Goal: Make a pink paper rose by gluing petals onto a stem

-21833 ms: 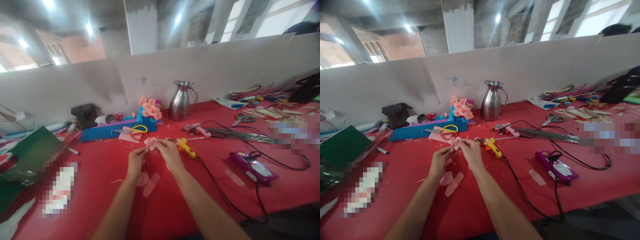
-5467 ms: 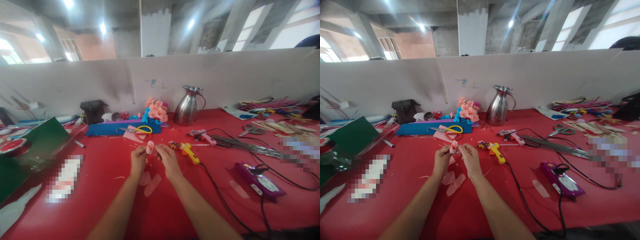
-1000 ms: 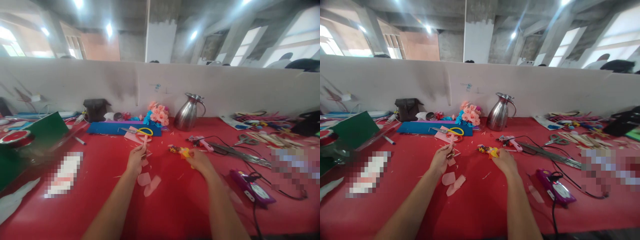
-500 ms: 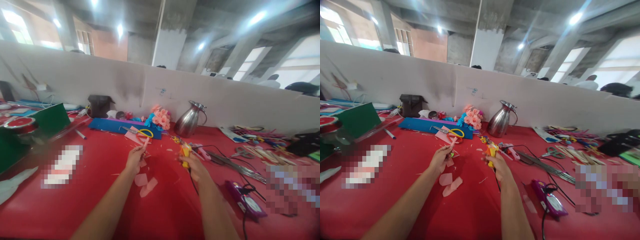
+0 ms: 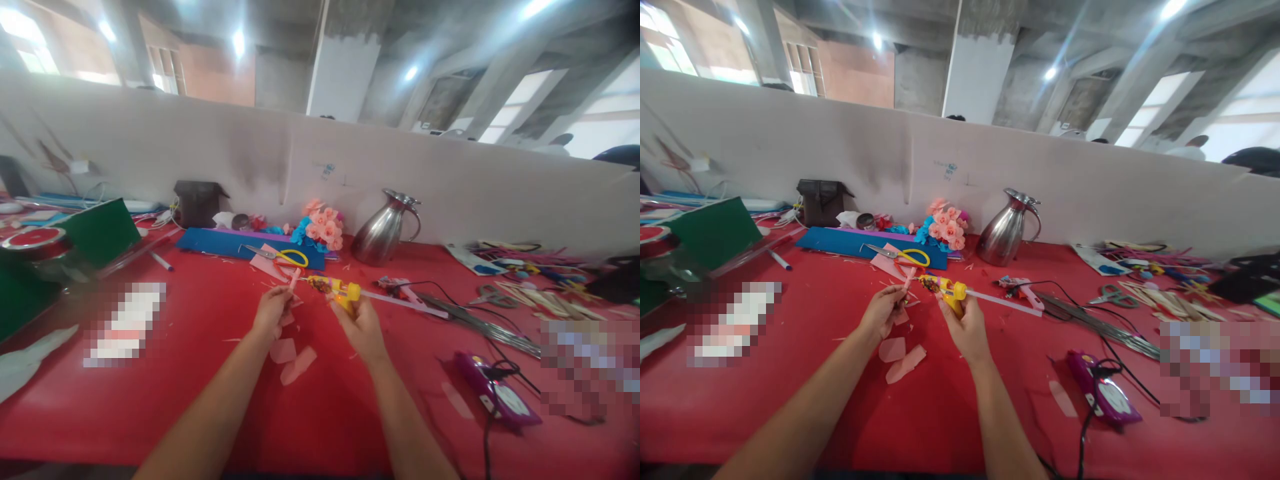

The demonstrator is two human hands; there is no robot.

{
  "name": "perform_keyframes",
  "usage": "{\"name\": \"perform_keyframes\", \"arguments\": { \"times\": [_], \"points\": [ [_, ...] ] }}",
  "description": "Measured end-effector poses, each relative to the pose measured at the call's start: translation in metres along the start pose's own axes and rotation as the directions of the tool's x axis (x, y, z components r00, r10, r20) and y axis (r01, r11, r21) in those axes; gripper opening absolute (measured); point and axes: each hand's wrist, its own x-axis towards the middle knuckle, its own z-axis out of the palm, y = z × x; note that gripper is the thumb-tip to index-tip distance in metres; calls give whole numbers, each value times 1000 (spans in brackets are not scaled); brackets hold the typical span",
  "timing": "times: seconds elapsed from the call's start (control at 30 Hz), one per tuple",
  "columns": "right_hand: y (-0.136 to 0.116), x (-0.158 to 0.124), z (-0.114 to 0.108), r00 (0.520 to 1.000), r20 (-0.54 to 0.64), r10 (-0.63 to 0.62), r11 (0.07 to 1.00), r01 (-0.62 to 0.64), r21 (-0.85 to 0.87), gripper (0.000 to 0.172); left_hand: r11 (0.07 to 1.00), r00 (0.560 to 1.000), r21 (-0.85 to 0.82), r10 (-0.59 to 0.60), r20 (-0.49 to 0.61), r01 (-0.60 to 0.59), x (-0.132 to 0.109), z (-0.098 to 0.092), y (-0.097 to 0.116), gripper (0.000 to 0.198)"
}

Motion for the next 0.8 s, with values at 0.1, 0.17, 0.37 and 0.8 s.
{"name": "perform_keyframes", "arguments": {
  "times": [0.1, 0.17, 0.37, 0.8],
  "points": [
    [-2, -3, 1, 1000, 14, 1, 985, 2, -172, 35, 1000, 1000, 21, 24, 1, -24, 0, -1, -1, 16],
    [-4, -4, 1, 999, 43, 18, 960, -5, -279, 32, 999, 1000, 24, 31, 6, -31, 0, -1, -1, 17],
    [-1, -6, 3, 995, 94, -31, 894, 69, -442, 38, 999, 1000, 49, 16, 2, -16, -3, 1, 0, 17],
    [-2, -7, 4, 994, 104, -37, 817, 90, -570, 35, 997, 1000, 71, 13, 7, -14, -7, 4, 3, 21]
  ]
}}
